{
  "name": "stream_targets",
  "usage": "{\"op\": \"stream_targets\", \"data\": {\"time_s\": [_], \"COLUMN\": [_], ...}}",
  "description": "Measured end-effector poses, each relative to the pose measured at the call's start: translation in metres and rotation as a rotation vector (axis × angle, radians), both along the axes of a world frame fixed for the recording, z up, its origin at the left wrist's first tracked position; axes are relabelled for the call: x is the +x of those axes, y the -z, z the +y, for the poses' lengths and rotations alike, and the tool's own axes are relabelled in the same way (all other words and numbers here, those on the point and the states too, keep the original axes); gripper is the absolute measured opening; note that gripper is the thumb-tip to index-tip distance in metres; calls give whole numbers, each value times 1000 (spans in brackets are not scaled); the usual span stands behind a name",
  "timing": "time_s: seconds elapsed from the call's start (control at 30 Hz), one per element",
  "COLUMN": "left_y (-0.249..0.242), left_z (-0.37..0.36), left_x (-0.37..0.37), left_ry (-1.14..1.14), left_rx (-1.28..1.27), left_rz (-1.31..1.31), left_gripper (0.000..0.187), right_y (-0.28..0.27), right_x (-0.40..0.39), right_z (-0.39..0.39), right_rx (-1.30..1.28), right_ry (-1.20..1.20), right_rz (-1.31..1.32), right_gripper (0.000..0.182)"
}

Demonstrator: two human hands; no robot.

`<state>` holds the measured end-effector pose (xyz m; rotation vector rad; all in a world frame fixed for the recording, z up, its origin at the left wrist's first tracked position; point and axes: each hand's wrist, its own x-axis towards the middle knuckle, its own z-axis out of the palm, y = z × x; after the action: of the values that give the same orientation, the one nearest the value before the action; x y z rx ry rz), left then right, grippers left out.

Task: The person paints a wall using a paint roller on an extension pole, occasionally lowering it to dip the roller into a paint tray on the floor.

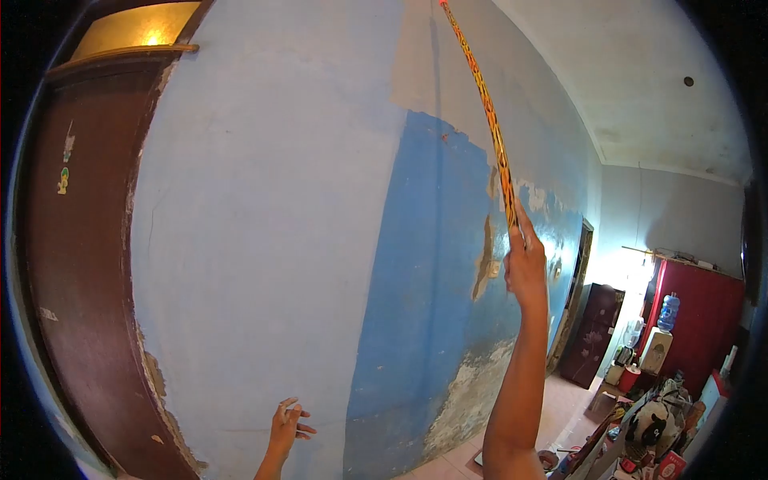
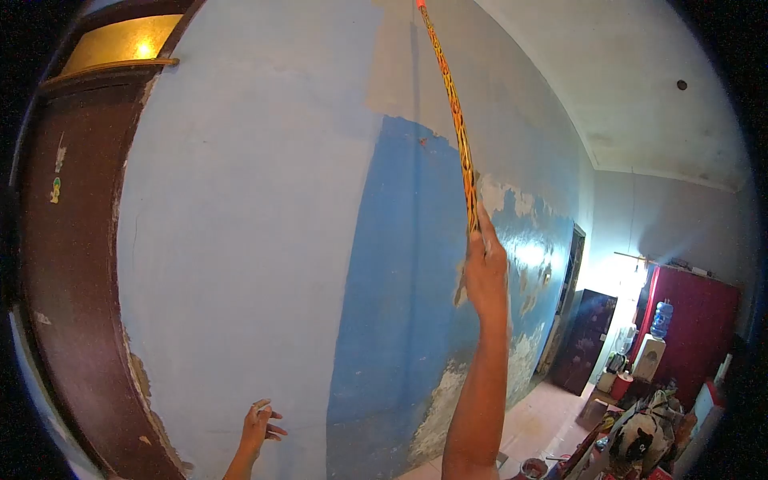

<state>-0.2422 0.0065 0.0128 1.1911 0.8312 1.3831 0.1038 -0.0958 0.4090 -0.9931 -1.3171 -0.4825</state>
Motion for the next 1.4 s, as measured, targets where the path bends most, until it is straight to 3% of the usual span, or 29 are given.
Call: {"op": "stream_targets", "data": {"time_s": [0.2, 0.27, 0.6, 0.77, 1.03, 1.07, 1.13, 1.23, 1.3, 1.4], "left_y": [12, 21, 37, 55, 89, 94, 89, 83, 106, 123], "left_z": [-9, -10, -11, -8, -8, -7, -10, -8, 10, 15], "left_x": [-29, -37, -59, -50, -44, -44, -40, -36, -31, -30], "left_ry": [-62, -74, -153, -135, -66, -60, -50, -22, 6, -5], "left_rx": [-17, -27, -68, -101, -185, -191, -199, -234, -244, -246], "left_rz": [-30, -41, -65, -48, -54, -46, -35, 25, -108, -106], "left_gripper": [60, 59, 54, 55, 60, 61, 63, 66, 40, 41], "right_y": [-68, -82, -147, -133, 24, 34, 34, -2, -40, -88], "right_x": [-10, -34, -47, -44, -22, -27, -22, 13, 9, -21], "right_z": [-3, -25, -15, -5, 3, -8, -8, 20, 19, 4], "right_rx": [-50, -163, -116, -138, -51, -160, -269, -54, -40, -72], "right_ry": [124, 37, -42, -48, -34, -45, -50, 136, 95, 12], "right_rz": [21, 141, 109, 107, 50, 132, 217, -13, -1, 86], "right_gripper": [45, 44, 46, 46, 47, 47, 48, 47, 46, 46]}}
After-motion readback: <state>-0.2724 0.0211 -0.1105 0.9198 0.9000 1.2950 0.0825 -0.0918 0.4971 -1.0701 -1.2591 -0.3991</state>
